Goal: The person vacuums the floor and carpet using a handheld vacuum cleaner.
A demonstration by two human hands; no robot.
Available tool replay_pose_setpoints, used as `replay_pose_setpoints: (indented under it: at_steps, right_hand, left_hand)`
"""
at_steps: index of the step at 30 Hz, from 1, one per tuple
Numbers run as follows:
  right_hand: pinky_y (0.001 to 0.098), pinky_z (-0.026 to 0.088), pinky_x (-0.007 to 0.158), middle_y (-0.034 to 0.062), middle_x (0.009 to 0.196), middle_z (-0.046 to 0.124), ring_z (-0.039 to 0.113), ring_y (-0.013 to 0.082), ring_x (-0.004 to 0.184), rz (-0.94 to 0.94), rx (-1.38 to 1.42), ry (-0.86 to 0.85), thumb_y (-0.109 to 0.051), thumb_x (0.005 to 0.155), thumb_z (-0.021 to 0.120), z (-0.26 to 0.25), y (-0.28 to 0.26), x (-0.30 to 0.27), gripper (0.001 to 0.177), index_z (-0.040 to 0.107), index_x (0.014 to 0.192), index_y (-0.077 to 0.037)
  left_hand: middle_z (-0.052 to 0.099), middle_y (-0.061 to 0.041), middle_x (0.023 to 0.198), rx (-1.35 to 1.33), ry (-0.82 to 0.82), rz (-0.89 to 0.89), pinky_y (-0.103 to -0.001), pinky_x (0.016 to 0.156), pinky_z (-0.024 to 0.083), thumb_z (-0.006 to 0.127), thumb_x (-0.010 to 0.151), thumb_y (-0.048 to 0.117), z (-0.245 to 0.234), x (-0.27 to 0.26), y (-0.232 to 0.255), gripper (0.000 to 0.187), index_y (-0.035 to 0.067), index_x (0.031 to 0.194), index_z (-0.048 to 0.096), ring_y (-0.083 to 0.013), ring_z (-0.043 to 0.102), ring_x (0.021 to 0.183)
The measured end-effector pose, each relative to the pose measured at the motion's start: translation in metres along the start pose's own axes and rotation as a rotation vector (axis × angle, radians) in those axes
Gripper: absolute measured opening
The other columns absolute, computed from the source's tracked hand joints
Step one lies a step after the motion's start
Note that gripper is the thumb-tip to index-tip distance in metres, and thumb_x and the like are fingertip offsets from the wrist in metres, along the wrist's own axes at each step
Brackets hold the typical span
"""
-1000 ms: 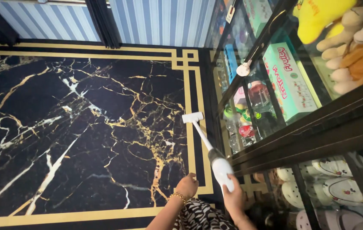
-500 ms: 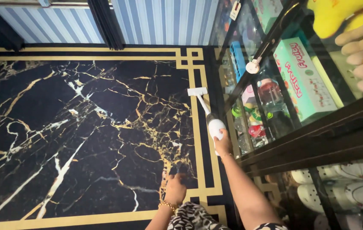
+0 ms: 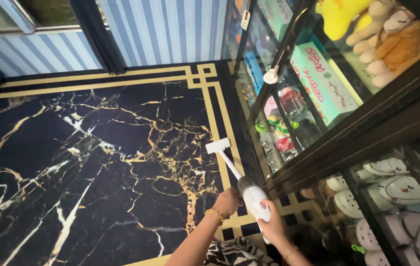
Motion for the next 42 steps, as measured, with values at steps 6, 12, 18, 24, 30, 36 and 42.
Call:
replay_pose_setpoints:
  at_steps: [6, 12, 18, 24, 30, 36, 42]
  right_hand:
    - [0.04, 0.056, 0.092, 0.0141, 0.118, 0.073, 0.069, 0.0355, 0.115, 0.024, -0.114, 0.086, -0.006, 0.078, 0.078, 0.013, 0.023, 0.01, 0.055, 0.062, 0.128, -0.024]
    - [0.0409, 0.053, 0.093, 0.0111, 0.124, 0.071, 0.068, 0.0339, 0.116, -0.058, -0.062, 0.113, -0.003, 0.079, 0.076, 0.051, 0.028, 0.114, 0.056, 0.06, 0.129, -0.023]
    - [0.0417, 0.051, 0.095, 0.0146, 0.125, 0.07, 0.067, 0.0356, 0.119, -0.272, 0.116, 0.094, 0.003, 0.076, 0.07, 0.085, -0.025, 0.265, 0.062, 0.057, 0.131, -0.022]
    - [0.0473, 0.052, 0.092, 0.013, 0.128, 0.071, 0.067, 0.0404, 0.11, -0.168, -0.122, 0.036, -0.014, 0.08, 0.071, 0.106, -0.073, 0.415, 0.064, 0.05, 0.139, -0.029]
    - [0.0424, 0.061, 0.079, 0.0158, 0.13, 0.068, 0.075, 0.0352, 0.095, 0.006, -0.053, -0.131, -0.013, 0.083, 0.068, 0.14, -0.082, 0.47, 0.077, 0.036, 0.152, -0.026]
    - [0.0412, 0.057, 0.052, 0.0148, 0.129, 0.068, 0.073, 0.0366, 0.064, 0.027, 0.108, -0.217, -0.005, 0.079, 0.065, 0.149, -0.073, 0.383, 0.079, 0.037, 0.15, -0.025]
    - [0.0407, 0.049, 0.044, 0.0163, 0.13, 0.068, 0.067, 0.0265, 0.059, 0.05, 0.192, -0.31, 0.011, 0.076, 0.054, 0.129, -0.017, 0.238, 0.086, 0.04, 0.151, -0.028]
  left_hand:
    - [0.068, -0.022, 0.119, -0.043, -0.021, -0.094, -0.043, 0.104, 0.049, 0.06, 0.09, 0.015, 0.036, 0.032, -0.019, 0.03, 0.004, 0.118, 0.067, -0.0373, 0.063, 0.118]
    - [0.073, -0.021, 0.114, 0.009, 0.177, 0.109, -0.043, 0.099, 0.052, 0.06, 0.084, 0.005, 0.045, 0.079, -0.052, 0.026, 0.002, 0.107, 0.072, -0.0417, 0.063, 0.109]
    - [0.071, -0.013, 0.114, -0.355, 0.133, -0.346, -0.033, 0.085, 0.06, 0.069, 0.082, -0.003, 0.031, 0.108, -0.112, 0.041, 0.003, 0.123, 0.062, -0.0233, 0.074, 0.099]
    - [0.073, -0.007, 0.103, -0.666, 0.181, -0.578, -0.036, 0.06, 0.061, 0.062, 0.092, -0.002, -0.01, 0.13, -0.104, 0.032, 0.003, 0.124, 0.06, -0.0209, 0.079, 0.08]
    - [0.082, -0.014, 0.094, -0.367, 0.398, -0.404, -0.033, 0.08, 0.059, 0.047, 0.099, 0.016, -0.053, 0.144, -0.077, 0.03, 0.006, 0.119, 0.068, -0.0221, 0.078, 0.087]
    - [0.073, -0.021, 0.104, -0.246, 0.47, -0.288, -0.042, 0.089, 0.054, 0.058, 0.095, 0.018, -0.045, 0.154, -0.07, 0.03, 0.005, 0.121, 0.063, -0.0362, 0.07, 0.099]
    - [0.071, -0.026, 0.107, -0.246, 0.381, -0.211, -0.045, 0.092, 0.054, 0.055, 0.094, 0.013, -0.023, 0.123, -0.068, 0.035, 0.004, 0.128, 0.058, -0.0393, 0.069, 0.104]
Point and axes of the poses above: each hand's wrist, its own x-axis towards the middle knuckle, its own z-axis out of the palm, y = z × x, the point moved 9 cm from there along x, towards the middle knuckle
